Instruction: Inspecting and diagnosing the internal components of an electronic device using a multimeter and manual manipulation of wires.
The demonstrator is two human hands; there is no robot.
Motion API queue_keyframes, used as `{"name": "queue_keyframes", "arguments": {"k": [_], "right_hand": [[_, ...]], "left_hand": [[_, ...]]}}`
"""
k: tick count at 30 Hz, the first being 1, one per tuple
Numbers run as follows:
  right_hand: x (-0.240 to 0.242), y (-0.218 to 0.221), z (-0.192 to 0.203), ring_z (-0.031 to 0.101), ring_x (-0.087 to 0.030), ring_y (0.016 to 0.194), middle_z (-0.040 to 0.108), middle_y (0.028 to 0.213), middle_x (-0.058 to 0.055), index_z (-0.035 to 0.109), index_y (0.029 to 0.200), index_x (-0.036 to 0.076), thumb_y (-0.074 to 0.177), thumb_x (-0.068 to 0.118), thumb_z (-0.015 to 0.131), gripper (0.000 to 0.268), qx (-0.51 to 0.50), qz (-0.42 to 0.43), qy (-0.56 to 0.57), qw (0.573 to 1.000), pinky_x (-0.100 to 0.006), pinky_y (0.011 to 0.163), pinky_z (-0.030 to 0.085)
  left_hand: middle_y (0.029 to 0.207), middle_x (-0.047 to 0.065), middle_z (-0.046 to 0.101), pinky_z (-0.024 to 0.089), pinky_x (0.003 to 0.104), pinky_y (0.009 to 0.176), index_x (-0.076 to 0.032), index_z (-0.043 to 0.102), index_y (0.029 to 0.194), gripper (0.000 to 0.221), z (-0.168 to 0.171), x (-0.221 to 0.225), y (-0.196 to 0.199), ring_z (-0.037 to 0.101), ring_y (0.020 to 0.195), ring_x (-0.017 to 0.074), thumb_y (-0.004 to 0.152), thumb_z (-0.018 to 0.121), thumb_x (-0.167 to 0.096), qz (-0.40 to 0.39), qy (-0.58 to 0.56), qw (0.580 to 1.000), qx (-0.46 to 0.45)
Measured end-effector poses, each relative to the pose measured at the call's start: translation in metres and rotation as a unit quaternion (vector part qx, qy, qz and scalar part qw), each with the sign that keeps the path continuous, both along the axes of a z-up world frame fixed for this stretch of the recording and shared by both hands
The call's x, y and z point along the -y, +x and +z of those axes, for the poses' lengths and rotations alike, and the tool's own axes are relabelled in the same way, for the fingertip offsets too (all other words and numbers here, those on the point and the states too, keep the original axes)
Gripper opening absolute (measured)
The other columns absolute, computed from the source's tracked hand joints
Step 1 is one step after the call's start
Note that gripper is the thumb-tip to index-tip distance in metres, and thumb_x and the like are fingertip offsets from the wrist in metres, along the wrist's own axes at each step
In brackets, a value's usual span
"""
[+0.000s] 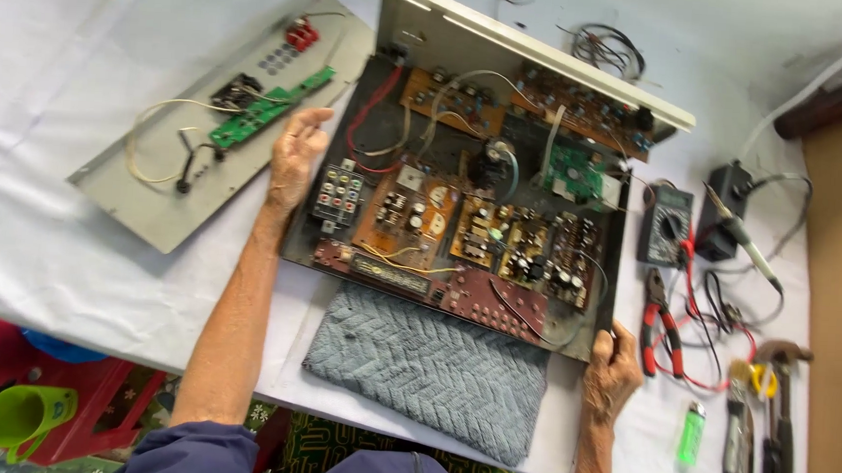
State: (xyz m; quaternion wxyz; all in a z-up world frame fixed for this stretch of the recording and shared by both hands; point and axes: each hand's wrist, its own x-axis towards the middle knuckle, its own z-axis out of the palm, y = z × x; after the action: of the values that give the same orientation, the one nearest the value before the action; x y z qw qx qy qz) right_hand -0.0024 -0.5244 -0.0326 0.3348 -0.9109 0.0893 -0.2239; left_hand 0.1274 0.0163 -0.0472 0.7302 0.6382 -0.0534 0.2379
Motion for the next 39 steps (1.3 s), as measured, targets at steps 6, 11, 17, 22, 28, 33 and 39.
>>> {"name": "queue_keyframes", "arguments": {"k": [6, 11, 17, 22, 28, 33, 39], "right_hand": [[0.002, 0.001, -0.001, 0.048, -0.014, 0.059, 0.063, 0.080, -0.004, 0.069, 0.124, 0.004, 0.104, 0.029, 0.051, 0.036, 0.007, 0.023, 0.008, 1.000, -0.032, 0.053, 0.040], [0.002, 0.001, 0.001, 0.057, -0.013, 0.066, 0.065, 0.081, -0.003, 0.067, 0.130, 0.008, 0.100, 0.061, 0.049, 0.063, 0.010, 0.056, 0.056, 0.997, -0.029, 0.059, 0.047], [-0.004, -0.004, 0.015, 0.048, -0.009, 0.068, 0.053, 0.081, 0.001, 0.067, 0.130, 0.012, 0.094, 0.070, 0.050, 0.070, -0.005, 0.048, 0.141, 0.989, -0.026, 0.062, 0.042], [-0.001, 0.000, 0.012, 0.057, -0.014, 0.093, 0.065, 0.109, -0.003, 0.068, 0.129, 0.009, 0.095, 0.070, 0.048, 0.072, 0.000, 0.044, 0.147, 0.988, -0.027, 0.081, 0.045], [-0.001, 0.002, 0.011, 0.064, -0.019, 0.110, 0.069, 0.122, -0.008, 0.066, 0.127, 0.005, 0.102, 0.047, 0.057, 0.050, 0.017, 0.073, 0.193, 0.978, -0.031, 0.095, 0.052], [-0.002, 0.002, 0.017, 0.064, -0.019, 0.115, 0.069, 0.123, -0.008, 0.067, 0.124, 0.004, 0.103, 0.046, 0.059, 0.048, 0.028, 0.081, 0.229, 0.970, -0.031, 0.102, 0.051], [-0.011, -0.002, 0.031, 0.037, -0.006, 0.071, 0.035, 0.081, 0.005, 0.059, 0.136, 0.007, 0.097, 0.026, 0.067, 0.045, -0.023, 0.114, 0.287, 0.951, -0.020, 0.063, 0.037]], "left_hand": [[0.139, 0.007, 0.059, 0.036, 0.039, 0.123, -0.009, 0.059, 0.133, 0.033, 0.004, -0.001, 0.000, 0.052, 0.142, 0.0315, 0.100, 0.058, -0.014, 0.001, 0.015, 1.000, -0.019], [0.100, -0.006, 0.057, 0.039, 0.013, 0.082, -0.007, 0.064, 0.132, 0.030, -0.001, -0.004, -0.002, 0.049, 0.087, 0.0017, 0.102, 0.059, -0.010, 0.036, 0.013, 0.998, -0.059], [0.125, 0.006, 0.067, 0.054, 0.019, 0.093, -0.006, 0.061, 0.135, 0.030, 0.008, -0.003, -0.010, 0.064, 0.108, 0.0107, 0.106, 0.058, -0.011, 0.029, 0.023, 0.995, -0.089], [0.123, 0.006, 0.066, 0.054, 0.020, 0.093, -0.006, 0.060, 0.136, 0.032, 0.019, 0.000, -0.017, 0.064, 0.106, 0.0106, 0.106, 0.059, -0.016, 0.020, 0.032, 0.995, -0.095], [0.120, 0.017, 0.068, 0.056, 0.032, 0.097, 0.003, 0.063, 0.129, 0.025, 0.059, 0.003, -0.039, 0.067, 0.111, 0.0246, 0.105, 0.055, 0.003, 0.090, 0.208, 0.974, -0.014], [0.111, 0.022, 0.070, 0.061, 0.041, 0.090, 0.007, 0.066, 0.124, 0.035, 0.134, 0.026, -0.053, 0.072, 0.101, 0.0325, 0.096, 0.045, 0.014, 0.184, 0.294, 0.933, 0.102], [0.089, 0.020, 0.064, 0.055, 0.038, 0.072, -0.003, 0.059, 0.118, 0.017, 0.209, 0.120, -0.064, 0.065, 0.078, 0.0288, 0.114, 0.055, -0.019, 0.141, 0.113, 0.964, 0.197]]}}
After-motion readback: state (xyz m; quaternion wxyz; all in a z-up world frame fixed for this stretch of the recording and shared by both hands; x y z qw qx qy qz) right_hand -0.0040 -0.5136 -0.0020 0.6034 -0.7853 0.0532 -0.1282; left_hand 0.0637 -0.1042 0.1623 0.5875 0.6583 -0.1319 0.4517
